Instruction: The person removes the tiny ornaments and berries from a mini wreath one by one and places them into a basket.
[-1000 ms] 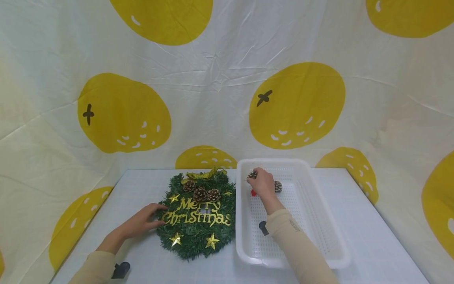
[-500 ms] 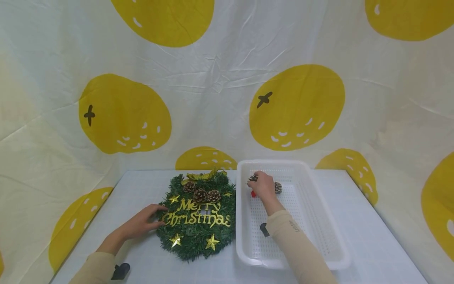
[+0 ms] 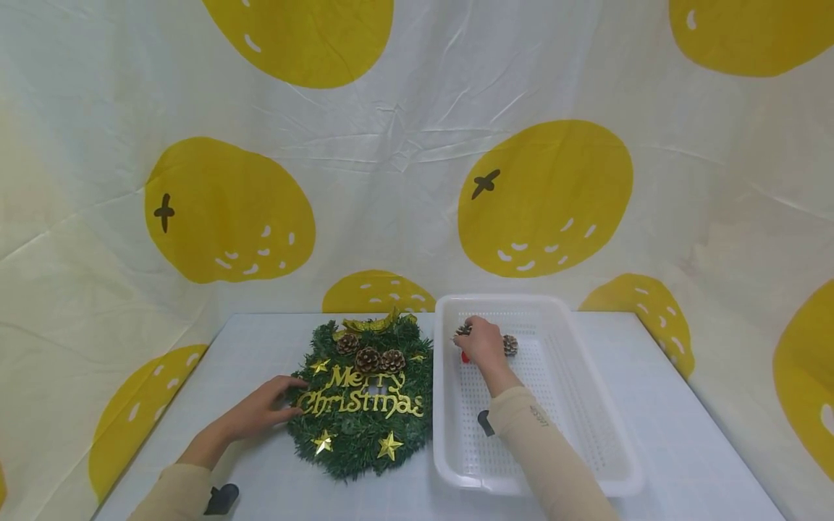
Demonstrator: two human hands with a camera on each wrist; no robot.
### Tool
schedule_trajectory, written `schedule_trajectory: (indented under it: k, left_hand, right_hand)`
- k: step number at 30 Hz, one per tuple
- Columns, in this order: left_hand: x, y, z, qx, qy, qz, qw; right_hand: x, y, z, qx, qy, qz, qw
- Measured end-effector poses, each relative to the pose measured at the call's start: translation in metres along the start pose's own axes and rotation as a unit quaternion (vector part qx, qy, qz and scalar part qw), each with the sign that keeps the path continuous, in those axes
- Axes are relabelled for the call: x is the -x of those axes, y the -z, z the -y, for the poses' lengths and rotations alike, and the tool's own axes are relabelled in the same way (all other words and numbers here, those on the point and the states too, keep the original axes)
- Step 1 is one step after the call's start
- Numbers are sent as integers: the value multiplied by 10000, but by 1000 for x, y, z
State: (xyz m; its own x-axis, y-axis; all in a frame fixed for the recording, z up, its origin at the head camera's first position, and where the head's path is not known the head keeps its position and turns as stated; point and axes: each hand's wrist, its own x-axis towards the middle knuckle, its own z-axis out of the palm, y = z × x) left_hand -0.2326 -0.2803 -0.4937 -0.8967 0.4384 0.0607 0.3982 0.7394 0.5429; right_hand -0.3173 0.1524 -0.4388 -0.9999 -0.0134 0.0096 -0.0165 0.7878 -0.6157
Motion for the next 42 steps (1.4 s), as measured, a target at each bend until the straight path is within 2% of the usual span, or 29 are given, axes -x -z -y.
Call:
schedule_trajectory:
  k: [15,25,35,42]
  left_hand:
    - [0,-2,5,-31,13,-10,10000]
    - [0,0,3,-49,-32,-1,10000]
    - [0,-4,6,-119,-120,-61,9998]
    - [0,-5,8,-120,-37,-21,9999]
  right_hand:
    - [2,9,5,99,220,-52,9997]
    - [3,15,12,-139,355,-183,9991]
    - [10,17,31,-353,643,-179,9971]
    - [18,21,49,-437,868,-165,9951]
